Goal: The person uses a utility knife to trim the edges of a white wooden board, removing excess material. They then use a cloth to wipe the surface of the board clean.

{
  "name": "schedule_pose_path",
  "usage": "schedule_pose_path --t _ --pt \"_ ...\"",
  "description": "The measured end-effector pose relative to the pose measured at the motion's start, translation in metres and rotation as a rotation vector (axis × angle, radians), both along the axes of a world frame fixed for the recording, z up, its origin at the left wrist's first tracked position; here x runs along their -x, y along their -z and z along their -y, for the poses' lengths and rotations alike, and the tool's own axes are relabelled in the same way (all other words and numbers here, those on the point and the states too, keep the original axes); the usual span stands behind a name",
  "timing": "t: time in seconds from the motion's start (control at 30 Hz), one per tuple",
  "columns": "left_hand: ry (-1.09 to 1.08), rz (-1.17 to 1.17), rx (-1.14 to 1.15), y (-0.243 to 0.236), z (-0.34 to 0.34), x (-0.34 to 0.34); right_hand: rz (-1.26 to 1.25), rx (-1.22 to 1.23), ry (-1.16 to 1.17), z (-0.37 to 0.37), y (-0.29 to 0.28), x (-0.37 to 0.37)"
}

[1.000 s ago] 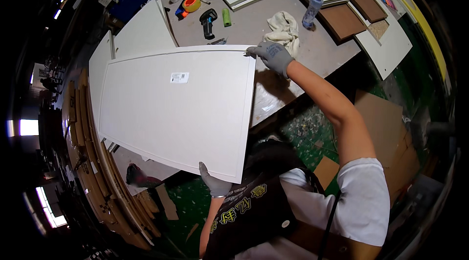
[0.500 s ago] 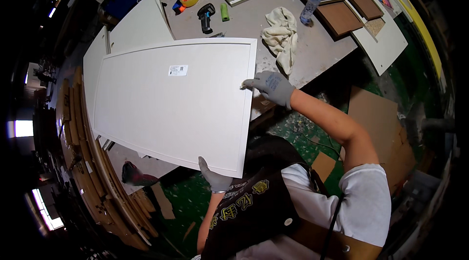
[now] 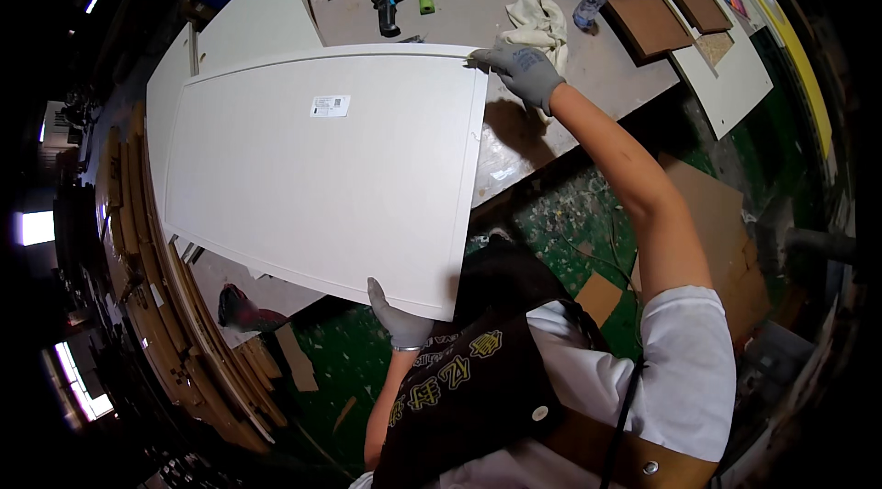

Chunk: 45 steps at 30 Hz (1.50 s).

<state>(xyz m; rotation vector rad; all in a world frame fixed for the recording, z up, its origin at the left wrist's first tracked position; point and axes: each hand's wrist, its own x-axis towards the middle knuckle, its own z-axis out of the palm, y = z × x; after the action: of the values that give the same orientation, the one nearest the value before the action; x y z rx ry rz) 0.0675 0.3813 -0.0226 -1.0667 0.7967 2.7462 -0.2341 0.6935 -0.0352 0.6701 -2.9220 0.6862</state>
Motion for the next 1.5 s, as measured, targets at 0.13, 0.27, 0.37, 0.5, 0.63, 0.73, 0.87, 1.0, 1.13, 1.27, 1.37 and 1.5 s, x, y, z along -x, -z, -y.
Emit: schedule_pose_path --t 0.13,0.27,0.37,0.5,0.63,0.73,0.87,1.0,1.13,1.27,1.37,1.5 --pt "0.044 -0.064 -0.013 0.007 0.005 -0.005 0.016 -0.094 -0.05 0.012 -0.023 -0.026" --pt "0.052 -0.053 0.016 0.001 0.001 -0.002 0.015 -0.042 -0.119 0.02 -0.023 -0.051" --pt "0.026 -0.048 0.024 0.0 -0.001 0.0 0.024 -0.009 -0.152 0.03 -0.03 -0.075" --pt "0.002 -0.049 0.04 0.003 -0.001 0.0 0.027 -0.009 -0.179 0.042 -0.028 -0.108" --pt "-0.01 -0.053 0.043 0.007 0.0 -0.001 0.077 -0.003 -0.192 0.056 -0.033 -0.138" --pt "0.034 -0.088 -0.015 0.01 0.002 -0.003 0.099 -0.045 -0.176 0.068 -0.037 -0.161" --pt "0.069 -0.091 -0.099 0.001 -0.001 -0.001 0.12 0.031 -0.155 0.081 -0.037 -0.191" --pt "0.074 -0.072 -0.105 0.003 0.001 0.001 0.141 0.039 -0.15 0.098 -0.043 -0.224" --pt "0.189 -0.169 -0.155 -0.012 0.001 -0.001 0.135 0.007 -0.145 0.114 -0.044 -0.259" --pt "0.324 -0.348 -0.171 -0.023 0.007 -0.004 0.154 0.035 -0.155 0.132 -0.041 -0.299" --pt "0.436 -0.487 -0.206 -0.034 0.011 -0.005 0.234 0.064 -0.172 0.147 -0.055 -0.335" --pt "0.501 -0.406 -0.093 -0.016 0.013 -0.001 0.225 0.287 -0.179 0.158 -0.04 -0.375"
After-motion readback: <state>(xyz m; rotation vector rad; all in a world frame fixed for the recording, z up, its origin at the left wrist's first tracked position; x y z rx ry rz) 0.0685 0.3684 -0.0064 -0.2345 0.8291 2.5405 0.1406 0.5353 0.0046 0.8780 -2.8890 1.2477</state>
